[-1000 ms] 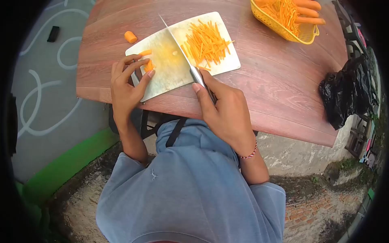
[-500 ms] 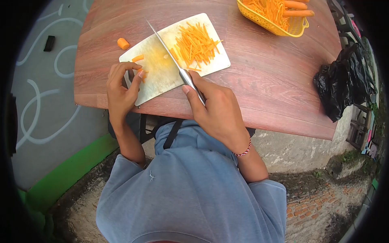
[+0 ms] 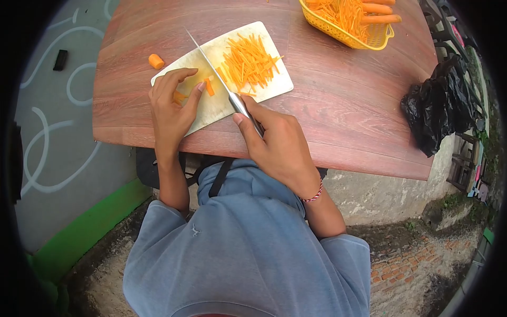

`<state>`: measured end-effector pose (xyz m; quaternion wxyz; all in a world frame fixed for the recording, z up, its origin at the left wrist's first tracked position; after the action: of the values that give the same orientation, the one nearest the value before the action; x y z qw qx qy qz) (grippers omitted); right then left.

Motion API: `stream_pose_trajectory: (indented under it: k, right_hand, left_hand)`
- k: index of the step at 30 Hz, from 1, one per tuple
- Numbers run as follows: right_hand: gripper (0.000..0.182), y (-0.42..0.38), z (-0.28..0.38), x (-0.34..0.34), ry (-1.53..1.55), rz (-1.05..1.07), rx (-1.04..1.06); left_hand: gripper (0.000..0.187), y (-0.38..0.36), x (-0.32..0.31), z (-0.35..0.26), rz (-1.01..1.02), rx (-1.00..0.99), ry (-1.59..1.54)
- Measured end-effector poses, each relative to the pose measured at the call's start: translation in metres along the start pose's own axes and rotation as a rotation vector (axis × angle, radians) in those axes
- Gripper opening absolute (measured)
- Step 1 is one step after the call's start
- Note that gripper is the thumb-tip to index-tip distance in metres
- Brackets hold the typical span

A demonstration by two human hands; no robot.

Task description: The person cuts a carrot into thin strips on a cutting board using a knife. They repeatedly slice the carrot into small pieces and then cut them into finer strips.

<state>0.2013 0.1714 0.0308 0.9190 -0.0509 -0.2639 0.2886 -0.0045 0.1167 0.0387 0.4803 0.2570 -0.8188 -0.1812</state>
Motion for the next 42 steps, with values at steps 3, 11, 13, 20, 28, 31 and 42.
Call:
stream_pose_trajectory:
  k: [3, 11, 13, 20, 28, 31, 42]
  right_hand:
    - [0.042, 0.000, 0.001, -0.001, 0.031, 0.003, -0.004]
    - [0.041, -0.003, 0.000, -0.011, 0.029, 0.052, -0.051]
    - [0.040, -0.004, -0.002, -0.013, 0.049, 0.046, -0.039]
    - [0.039, -0.008, 0.001, -0.017, 0.067, 0.057, -0.038]
    - [0.037, -0.012, 0.006, -0.018, 0.044, 0.031, -0.002]
    - [0.037, -0.013, 0.009, -0.019, 0.022, 0.027, 0.002]
    - [0.036, -0.022, 0.028, -0.029, -0.202, -0.079, 0.125]
  left_hand:
    - [0.019, -0.001, 0.006, -0.005, 0.045, -0.075, -0.016]
    - [0.016, -0.007, -0.003, -0.007, 0.084, -0.160, 0.009]
    - [0.015, -0.007, -0.004, -0.008, 0.084, -0.168, 0.019]
    - [0.012, -0.009, -0.003, -0.010, 0.039, -0.186, 0.006]
    - [0.012, -0.009, -0.003, -0.011, 0.030, -0.198, 0.022]
    - [0.012, -0.009, -0.002, -0.011, 0.028, -0.197, 0.023]
    - [0.016, -0.007, -0.001, -0.014, 0.061, -0.203, 0.025]
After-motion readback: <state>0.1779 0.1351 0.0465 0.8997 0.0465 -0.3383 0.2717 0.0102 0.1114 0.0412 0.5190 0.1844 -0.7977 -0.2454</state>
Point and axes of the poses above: each hand's wrist, its own y-axis towards the middle knuckle, its own x-axis out of the back of the hand, z = x × y, the point moved 9 cm from there along y, towards the middle knuckle, and after that the axes turned 9 degrees about -x, right-handed, at the moved point
